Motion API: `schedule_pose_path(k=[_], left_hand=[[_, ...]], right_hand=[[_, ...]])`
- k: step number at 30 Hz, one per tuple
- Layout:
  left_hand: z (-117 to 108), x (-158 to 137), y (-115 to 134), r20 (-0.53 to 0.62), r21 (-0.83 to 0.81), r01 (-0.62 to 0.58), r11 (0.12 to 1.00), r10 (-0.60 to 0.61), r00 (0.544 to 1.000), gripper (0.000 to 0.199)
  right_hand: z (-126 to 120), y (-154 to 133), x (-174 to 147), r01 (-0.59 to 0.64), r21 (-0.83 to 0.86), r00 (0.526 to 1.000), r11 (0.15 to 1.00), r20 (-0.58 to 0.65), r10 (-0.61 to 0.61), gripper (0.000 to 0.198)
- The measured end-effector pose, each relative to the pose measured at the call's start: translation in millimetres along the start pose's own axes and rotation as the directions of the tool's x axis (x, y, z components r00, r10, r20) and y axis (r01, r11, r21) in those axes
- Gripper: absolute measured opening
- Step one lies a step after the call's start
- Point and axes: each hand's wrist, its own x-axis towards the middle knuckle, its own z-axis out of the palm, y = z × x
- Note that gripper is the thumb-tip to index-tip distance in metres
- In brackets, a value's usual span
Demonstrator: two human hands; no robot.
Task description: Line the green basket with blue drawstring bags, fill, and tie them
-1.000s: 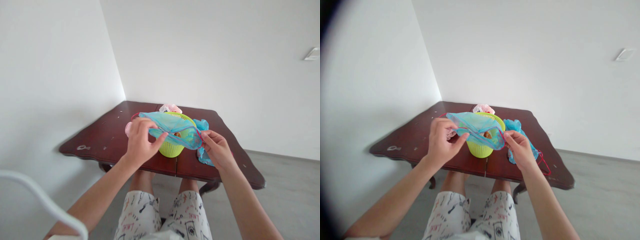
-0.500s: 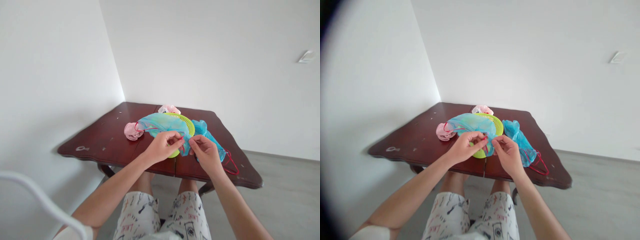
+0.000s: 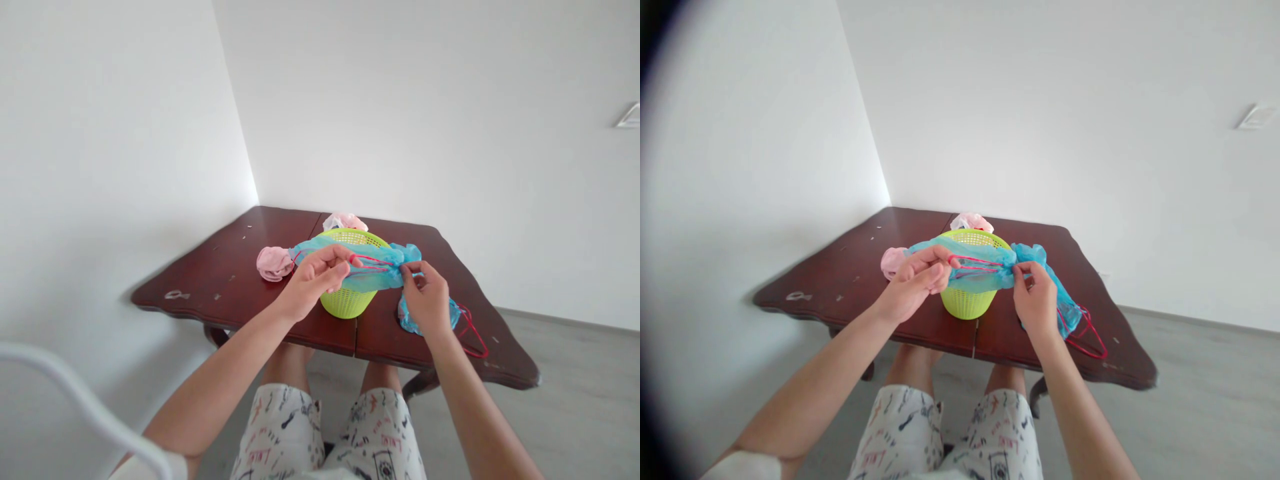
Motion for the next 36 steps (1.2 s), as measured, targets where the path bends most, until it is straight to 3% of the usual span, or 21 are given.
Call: schedule_pose_path(k=[2, 4, 7, 9, 11, 14, 16, 17, 19, 21, 22, 25, 29, 31, 34, 36], left_hand=[[3.0, -3.1, 2.6, 0.051, 0.076, -0.008, 0.997, 0.005, 0.999, 0.046], [8.9, -7.9, 6.4, 0.107, 0.151, -0.014, 0.988, -0.003, 0.994, 0.042], [20.9, -16.9, 14.5, 0.215, 0.274, -0.102, 0.956, 0.042, 0.976, 0.036], [28.4, -22.1, 21.7, 0.308, 0.373, -0.206, 0.905, 0.089, 0.947, 0.033], [32.4, -25.7, 28.9, 0.379, 0.442, -0.300, 0.845, 0.127, 0.917, 0.031], [23.6, -30.2, 32.5, 0.363, 0.566, -0.374, 0.735, 0.186, 0.913, 0.028], [3.6, -35.3, 26.1, 0.199, 0.743, -0.308, 0.595, 0.243, 0.950, 0.022], [-10.6, -39.1, 20.0, 0.072, 0.828, -0.212, 0.519, 0.278, 0.958, 0.022], [-44.3, -49.2, 3.4, -0.210, 0.897, 0.051, 0.439, 0.321, 0.923, 0.033], [-77.9, -60.4, -15.0, -0.378, 0.841, 0.214, 0.497, 0.256, 0.890, 0.041], [-91.9, -65.1, -23.1, -0.414, 0.786, 0.264, 0.560, 0.159, 0.896, 0.037], [-114.7, -71.4, -35.3, -0.336, 0.644, 0.283, 0.711, -0.070, 0.939, 0.032], [-112.0, -62.2, -16.0, -0.296, 0.457, 0.150, 0.877, -0.010, 0.955, 0.045], [-108.5, -55.1, 3.3, -0.290, 0.345, 0.129, 0.930, -0.025, 0.957, 0.047], [-104.9, -45.4, 32.8, -0.199, 0.289, 0.069, 0.955, -0.010, 0.980, 0.044], [-100.2, -39.7, 48.2, -0.117, 0.355, -0.051, 0.934, 0.098, 0.988, 0.042]], right_hand=[[-1.5, -9.1, -5.0, 0.106, -0.057, 0.991, 0.993, -0.073, -0.110, 0.023], [-3.3, -25.5, -14.7, 0.304, -0.142, 0.941, 0.942, -0.111, -0.320, 0.013], [-2.7, -52.7, -31.4, 0.569, -0.183, 0.820, 0.802, 0.061, -0.568, 0.024], [0.7, -65.1, -39.7, 0.622, -0.096, 0.778, 0.777, 0.186, -0.600, 0.024], [4.1, -70.7, -45.4, 0.557, 0.073, 0.789, 0.827, 0.263, -0.555, 0.010], [1.8, -70.7, -52.1, 0.320, 0.286, 0.849, 0.903, 0.337, -0.408, 0.017], [-7.0, -68.2, -55.7, 0.192, 0.363, 0.887, 0.912, 0.334, -0.320, 0.022], [-12.9, -66.7, -56.8, 0.147, 0.395, 0.903, 0.907, 0.321, -0.286, 0.025], [-25.2, -64.2, -57.6, 0.089, 0.443, 0.932, 0.892, 0.278, -0.231, 0.027], [-34.7, -62.9, -56.8, 0.056, 0.473, 0.960, 0.879, 0.216, -0.177, 0.027], [-37.6, -62.8, -56.2, 0.038, 0.487, 0.969, 0.873, 0.195, -0.151, 0.028], [-39.6, -65.1, -54.6, -0.012, 0.556, 0.978, 0.831, 0.181, -0.106, 0.027], [-35.3, -69.2, -50.7, -0.098, 0.678, 0.968, 0.728, 0.234, -0.088, 0.020], [-33.1, -70.1, -46.9, -0.135, 0.711, 0.967, 0.690, 0.246, -0.064, 0.035], [-28.9, -70.6, -39.9, -0.167, 0.714, 0.969, 0.680, 0.245, -0.019, 0.045], [-25.6, -71.3, -35.8, -0.181, 0.695, 0.972, 0.696, 0.235, 0.018, 0.044]])
